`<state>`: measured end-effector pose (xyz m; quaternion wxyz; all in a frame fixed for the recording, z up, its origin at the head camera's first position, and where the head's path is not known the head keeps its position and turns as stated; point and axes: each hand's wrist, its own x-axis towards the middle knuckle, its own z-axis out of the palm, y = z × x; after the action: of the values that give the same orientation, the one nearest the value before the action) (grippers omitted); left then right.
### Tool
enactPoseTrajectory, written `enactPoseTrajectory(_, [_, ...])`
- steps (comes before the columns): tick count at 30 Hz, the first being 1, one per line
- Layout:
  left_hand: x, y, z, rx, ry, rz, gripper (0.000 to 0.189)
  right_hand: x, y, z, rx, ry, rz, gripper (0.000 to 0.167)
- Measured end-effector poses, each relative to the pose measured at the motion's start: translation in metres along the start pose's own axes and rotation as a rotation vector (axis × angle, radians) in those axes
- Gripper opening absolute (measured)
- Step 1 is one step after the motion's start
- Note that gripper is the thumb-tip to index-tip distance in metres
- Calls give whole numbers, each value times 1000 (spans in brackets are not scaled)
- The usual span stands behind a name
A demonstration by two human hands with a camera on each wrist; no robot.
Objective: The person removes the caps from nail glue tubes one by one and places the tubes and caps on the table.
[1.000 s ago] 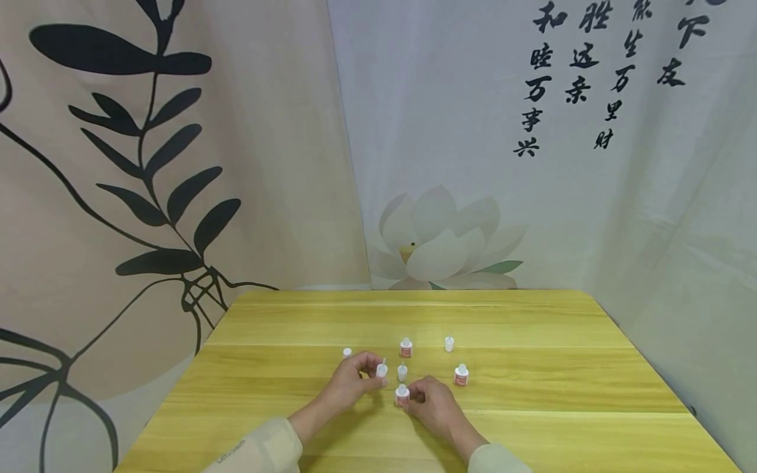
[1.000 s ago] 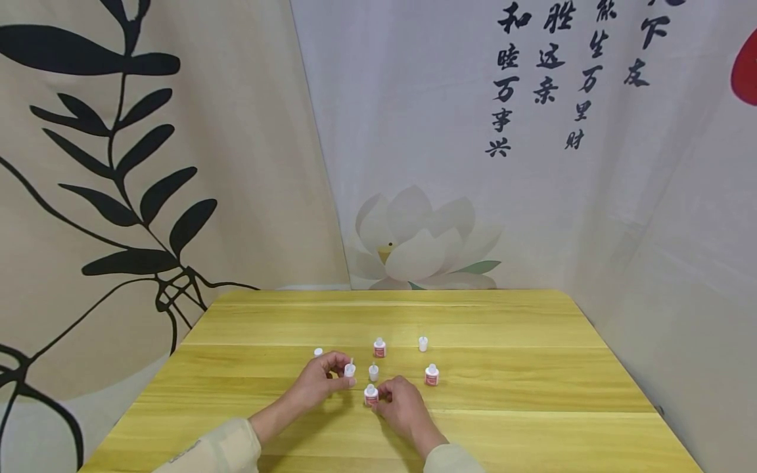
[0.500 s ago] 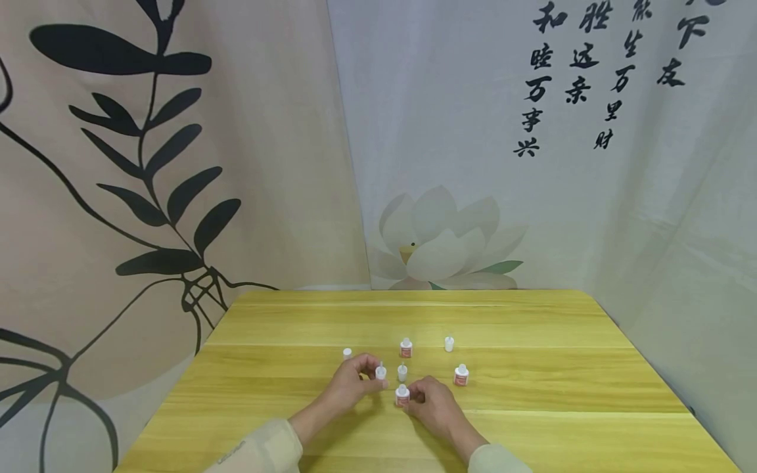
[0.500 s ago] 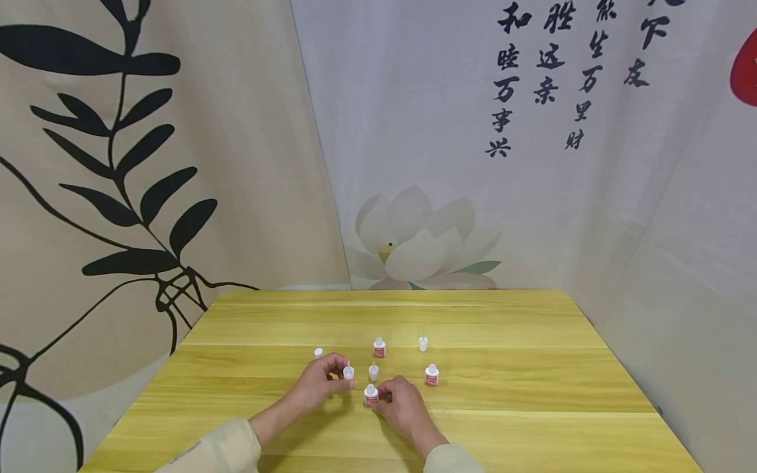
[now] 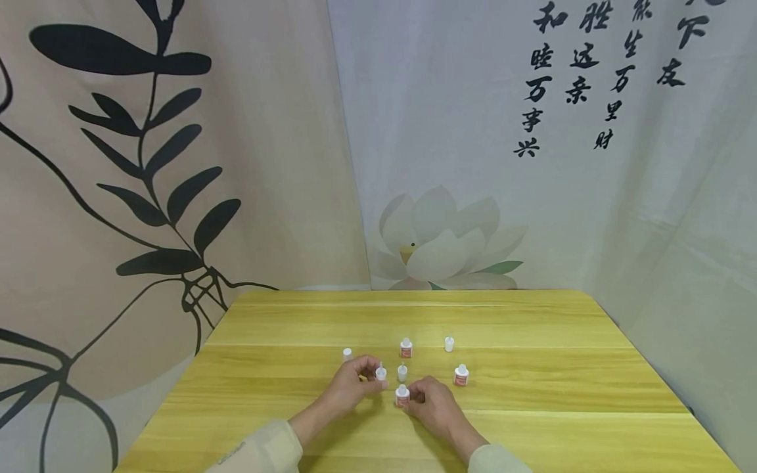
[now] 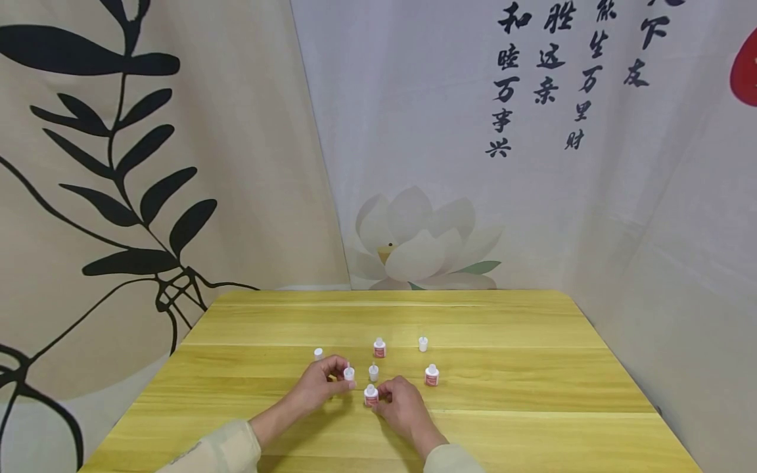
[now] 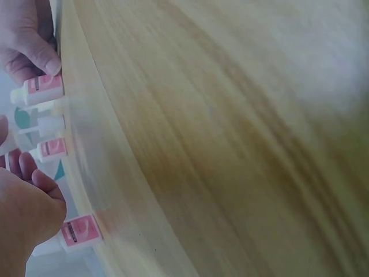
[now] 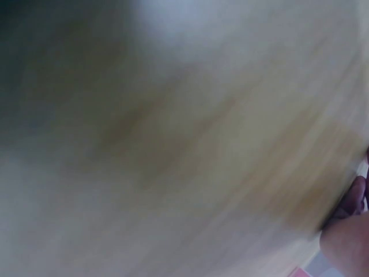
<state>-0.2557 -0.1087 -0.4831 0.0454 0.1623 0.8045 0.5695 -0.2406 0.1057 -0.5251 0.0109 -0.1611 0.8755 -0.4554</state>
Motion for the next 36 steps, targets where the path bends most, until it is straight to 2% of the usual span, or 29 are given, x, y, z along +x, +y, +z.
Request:
enactPoseTrajectory(5, [2, -7, -1, -2, -22, -14, 18, 0, 0, 0, -8, 4, 0, 15])
enactPoseTrajectory(8, [5, -17, -1, 2, -25, -15, 19, 0, 0, 1, -11, 8, 3, 15])
enactPoseTrajectory(22, [2, -22, -1, 35, -45, -36, 23, -1, -2, -1, 8, -6, 5, 15])
enactPoseTrajectory(36, [-1, -29, 2, 25, -75, -20, 23, -1, -3, -1, 9, 0, 4, 11])
